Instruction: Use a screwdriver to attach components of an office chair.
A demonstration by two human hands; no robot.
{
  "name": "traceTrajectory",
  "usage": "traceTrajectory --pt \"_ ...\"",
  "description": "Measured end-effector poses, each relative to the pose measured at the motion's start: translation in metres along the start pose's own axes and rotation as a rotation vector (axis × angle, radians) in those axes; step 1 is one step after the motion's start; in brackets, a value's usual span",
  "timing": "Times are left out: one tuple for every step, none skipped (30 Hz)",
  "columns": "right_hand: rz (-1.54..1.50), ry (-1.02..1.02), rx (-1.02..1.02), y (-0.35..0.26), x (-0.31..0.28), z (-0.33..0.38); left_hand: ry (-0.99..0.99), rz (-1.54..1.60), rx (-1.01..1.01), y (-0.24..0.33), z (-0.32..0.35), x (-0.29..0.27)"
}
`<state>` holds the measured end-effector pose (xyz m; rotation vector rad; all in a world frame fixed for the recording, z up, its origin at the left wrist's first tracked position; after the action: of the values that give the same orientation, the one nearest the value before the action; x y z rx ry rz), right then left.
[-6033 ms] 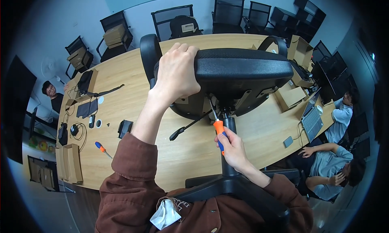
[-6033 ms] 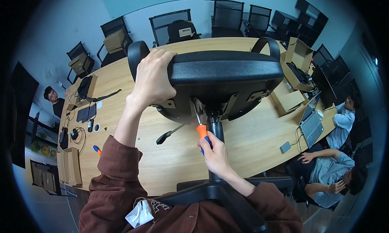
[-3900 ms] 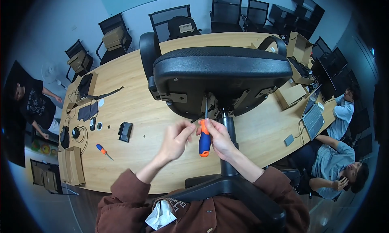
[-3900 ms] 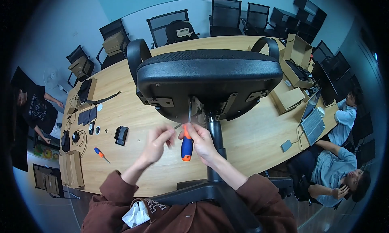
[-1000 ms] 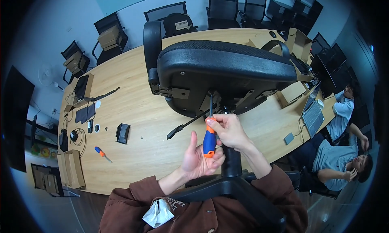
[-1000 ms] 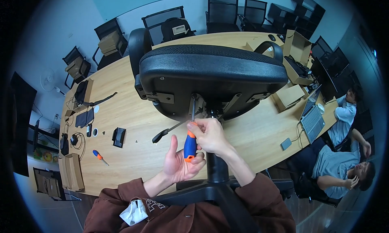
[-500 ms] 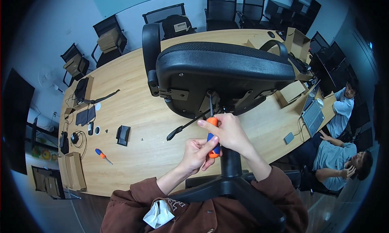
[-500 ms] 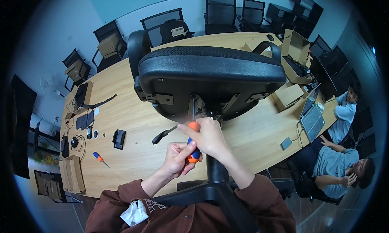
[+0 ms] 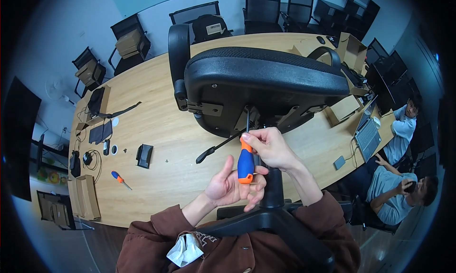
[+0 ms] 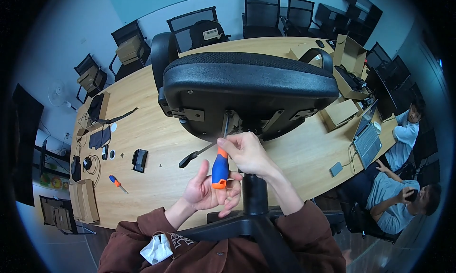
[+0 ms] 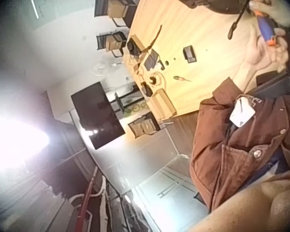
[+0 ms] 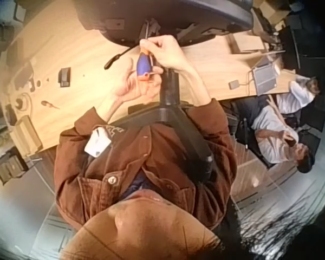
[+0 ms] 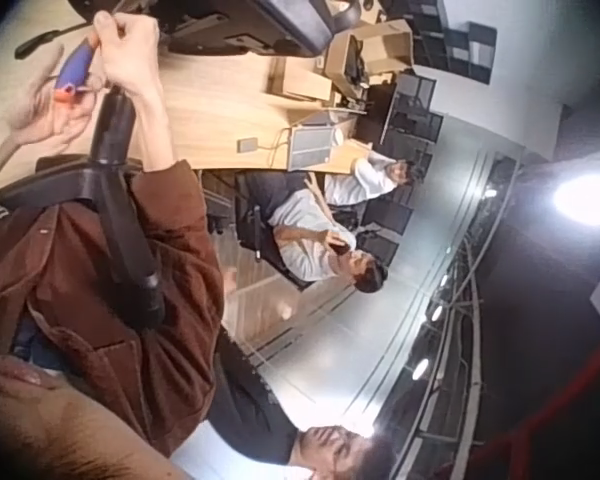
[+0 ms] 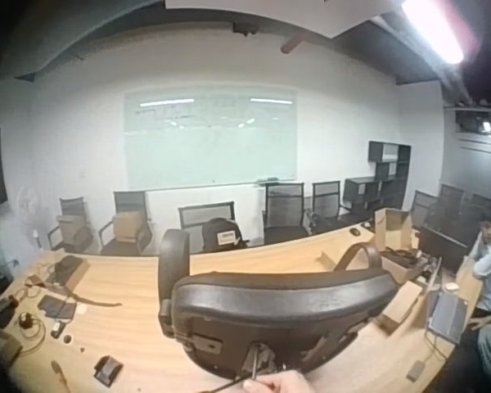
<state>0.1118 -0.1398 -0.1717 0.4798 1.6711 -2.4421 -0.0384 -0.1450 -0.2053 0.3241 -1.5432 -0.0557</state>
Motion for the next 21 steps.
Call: traceTrajectory --pt "-0.075 -0.002 -0.12 -0.002 0.002 -0.004 -0.091 0.154 -0.039 -0.003 0.001 0.001" --pt "-0.149 -0.002 -0.241 -0.003 0.002 -0.005 -0.197 0.324 -0.09 -0.007 0.002 0.004" --pt "-0.148 0.0 -0.242 0.002 0.001 -0.006 -0.154 0.356 -0.03 -0.006 0.002 0.0" --pt "-0.194 -0.049 -0.24 0.005 0.002 -0.006 -0.136 0.343 -0.023 -0.007 0.001 -0.002" --pt "-0.248 -0.097 -0.237 0.008 0.003 -0.005 -0.104 0.325 -0.003 -0.007 0.0 -0.004" --pt "-0.239 -0.092 -0.24 0.009 0.002 -0.005 -0.099 0.339 0.004 -0.006 -0.001 -0.003" --pt "-0.289 -0.102 -0.231 0.01 0.001 -0.002 -0.072 0.309 0.012 -0.005 -0.001 -0.003" --pt "-0.332 -0.11 -0.199 0.011 0.0 -0.001 0.071 0.122 0.027 -0.002 0.0 -0.006" --pt "-0.338 -0.112 -0.226 0.008 0.0 0.002 0.195 -0.057 0.053 0.001 0.001 -0.007" --pt "-0.268 -0.064 -0.167 0.008 -0.002 0.004 0.21 -0.071 0.045 0.002 0.001 -0.003" --pt "-0.172 0.002 -0.06 0.01 -0.004 0.006 0.351 -0.299 0.064 0.005 0.001 -0.003" --pt "-0.199 -0.015 -0.108 0.006 -0.002 0.009 0.507 -0.53 0.096 0.008 0.003 -0.003" --pt "0.024 0.037 -0.077 0.005 0.0 0.012 0.565 -0.562 0.166 0.008 0.001 0.001" --pt "0.216 0.075 -0.081 0.003 0.001 0.013 0.585 -0.571 0.146 0.008 -0.001 0.003" --pt "0.25 0.154 -0.092 0.001 -0.001 0.014 0.674 -0.73 0.188 0.011 -0.001 0.005" --pt "0.267 0.157 -0.063 0.002 0.002 0.013 0.761 -0.891 0.23 0.015 0.0 0.006" --pt "0.144 0.151 -0.058 0.003 0.004 0.011 0.772 -0.882 0.318 0.016 -0.001 0.007" --pt "0.015 0.143 -0.037 0.006 0.006 0.008 0.77 -0.88 0.319 0.018 0.0 0.005" --pt "0.025 0.143 -0.052 0.007 0.007 0.007 0.734 -0.934 0.191 0.017 0.0 0.002" --pt "-0.081 0.109 -0.055 0.01 0.008 0.005 0.697 -0.984 0.063 0.013 0.0 -0.002" --pt "-0.188 0.069 -0.02 0.016 0.009 0.004 0.698 -0.978 0.066 0.012 0.002 -0.005"
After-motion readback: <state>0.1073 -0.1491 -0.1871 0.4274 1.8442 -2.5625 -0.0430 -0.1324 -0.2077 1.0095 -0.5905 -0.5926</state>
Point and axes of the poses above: each hand's wrist, its own z-axis away from the middle knuckle, its own x-axis out of the palm, y = z × x, the point moved 4 cm from there along -z, towards the middle knuckle, and after that the axes turned 10 degrees about z, right-handed, at the moved point
